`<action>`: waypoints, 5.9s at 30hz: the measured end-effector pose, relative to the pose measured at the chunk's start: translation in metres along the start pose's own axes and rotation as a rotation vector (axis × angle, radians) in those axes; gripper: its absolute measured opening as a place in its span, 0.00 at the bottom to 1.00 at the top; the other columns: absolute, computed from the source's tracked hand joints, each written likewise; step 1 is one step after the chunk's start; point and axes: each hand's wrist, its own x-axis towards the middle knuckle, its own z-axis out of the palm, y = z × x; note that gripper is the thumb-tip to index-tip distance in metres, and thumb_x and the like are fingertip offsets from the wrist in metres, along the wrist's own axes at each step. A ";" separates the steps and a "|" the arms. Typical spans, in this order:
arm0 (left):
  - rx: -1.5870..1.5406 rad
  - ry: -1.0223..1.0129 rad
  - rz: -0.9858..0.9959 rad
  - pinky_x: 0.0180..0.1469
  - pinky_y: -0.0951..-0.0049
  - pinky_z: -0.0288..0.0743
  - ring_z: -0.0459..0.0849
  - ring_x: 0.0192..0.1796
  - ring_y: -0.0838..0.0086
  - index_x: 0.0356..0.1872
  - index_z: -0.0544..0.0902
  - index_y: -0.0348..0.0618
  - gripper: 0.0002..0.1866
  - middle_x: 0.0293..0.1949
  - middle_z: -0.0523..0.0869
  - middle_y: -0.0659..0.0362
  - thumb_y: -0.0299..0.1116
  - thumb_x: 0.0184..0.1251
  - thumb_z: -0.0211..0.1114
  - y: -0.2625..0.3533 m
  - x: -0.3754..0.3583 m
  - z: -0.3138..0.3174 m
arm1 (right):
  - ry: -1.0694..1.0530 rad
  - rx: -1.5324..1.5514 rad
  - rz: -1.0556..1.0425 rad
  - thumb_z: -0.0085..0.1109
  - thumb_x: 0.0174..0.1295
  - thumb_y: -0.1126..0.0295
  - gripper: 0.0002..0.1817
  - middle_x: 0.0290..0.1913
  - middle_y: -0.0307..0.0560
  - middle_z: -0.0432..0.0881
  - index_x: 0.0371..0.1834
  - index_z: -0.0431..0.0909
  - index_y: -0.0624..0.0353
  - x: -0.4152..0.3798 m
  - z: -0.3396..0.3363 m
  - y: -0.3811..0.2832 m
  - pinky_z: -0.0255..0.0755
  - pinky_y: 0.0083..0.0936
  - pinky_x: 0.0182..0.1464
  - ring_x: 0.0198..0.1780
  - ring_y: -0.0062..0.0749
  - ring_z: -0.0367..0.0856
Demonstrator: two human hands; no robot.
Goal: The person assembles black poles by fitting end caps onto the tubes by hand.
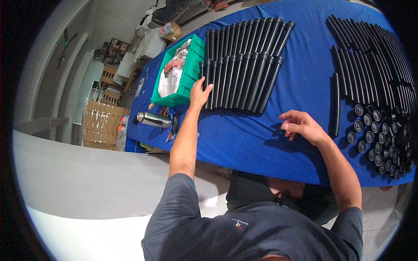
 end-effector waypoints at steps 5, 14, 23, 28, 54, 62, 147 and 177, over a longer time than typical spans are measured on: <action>0.008 0.008 -0.017 0.74 0.56 0.65 0.72 0.72 0.48 0.71 0.73 0.36 0.38 0.69 0.75 0.38 0.54 0.69 0.67 0.008 -0.003 0.001 | 0.006 0.004 -0.010 0.68 0.66 0.63 0.28 0.38 0.42 0.83 0.63 0.74 0.70 0.000 0.000 -0.001 0.81 0.24 0.38 0.38 0.24 0.84; -0.125 -0.039 -0.002 0.71 0.59 0.69 0.79 0.68 0.52 0.66 0.78 0.34 0.32 0.65 0.81 0.41 0.45 0.67 0.70 -0.004 0.004 0.005 | -0.046 0.028 -0.020 0.69 0.67 0.62 0.28 0.41 0.45 0.83 0.64 0.75 0.68 0.003 -0.005 0.010 0.81 0.27 0.38 0.39 0.27 0.84; 0.040 0.230 0.148 0.71 0.58 0.68 0.76 0.70 0.53 0.66 0.77 0.34 0.29 0.69 0.77 0.43 0.45 0.73 0.67 0.065 0.001 -0.008 | -0.066 0.014 -0.061 0.69 0.68 0.59 0.30 0.43 0.47 0.83 0.64 0.73 0.71 0.002 -0.007 0.013 0.83 0.27 0.37 0.37 0.26 0.83; -0.351 0.022 0.290 0.64 0.63 0.78 0.81 0.65 0.63 0.67 0.78 0.38 0.25 0.66 0.79 0.49 0.29 0.70 0.69 0.204 -0.020 0.000 | -0.081 -0.010 -0.096 0.69 0.67 0.60 0.30 0.43 0.48 0.83 0.63 0.73 0.72 0.003 -0.007 0.017 0.84 0.27 0.36 0.36 0.26 0.83; -0.151 -0.809 1.176 0.79 0.50 0.59 0.53 0.81 0.44 0.66 0.76 0.50 0.48 0.79 0.56 0.40 0.56 0.40 0.85 0.497 -0.092 0.105 | -0.012 0.044 -0.270 0.60 0.71 0.66 0.09 0.32 0.47 0.85 0.42 0.84 0.61 0.006 -0.008 0.034 0.80 0.28 0.31 0.30 0.32 0.85; -0.087 -0.831 1.180 0.79 0.50 0.59 0.54 0.81 0.43 0.70 0.74 0.58 0.48 0.79 0.55 0.40 0.53 0.43 0.84 0.504 -0.092 0.098 | -0.036 0.008 -0.270 0.62 0.70 0.62 0.13 0.31 0.47 0.83 0.45 0.82 0.61 0.004 -0.009 0.029 0.82 0.28 0.30 0.30 0.33 0.85; -0.266 -0.693 1.231 0.68 0.56 0.73 0.70 0.68 0.50 0.58 0.85 0.56 0.30 0.62 0.73 0.47 0.36 0.49 0.82 0.500 -0.117 0.111 | -0.090 -0.213 -0.523 0.62 0.70 0.60 0.20 0.55 0.48 0.85 0.58 0.80 0.62 0.024 -0.020 0.055 0.74 0.32 0.61 0.59 0.33 0.81; -0.125 -0.473 0.673 0.69 0.56 0.69 0.75 0.63 0.51 0.58 0.85 0.53 0.29 0.58 0.76 0.47 0.38 0.50 0.81 0.350 -0.001 0.117 | -0.078 -0.152 -0.118 0.70 0.65 0.61 0.28 0.36 0.48 0.85 0.59 0.76 0.73 0.005 -0.006 0.018 0.83 0.27 0.34 0.34 0.27 0.84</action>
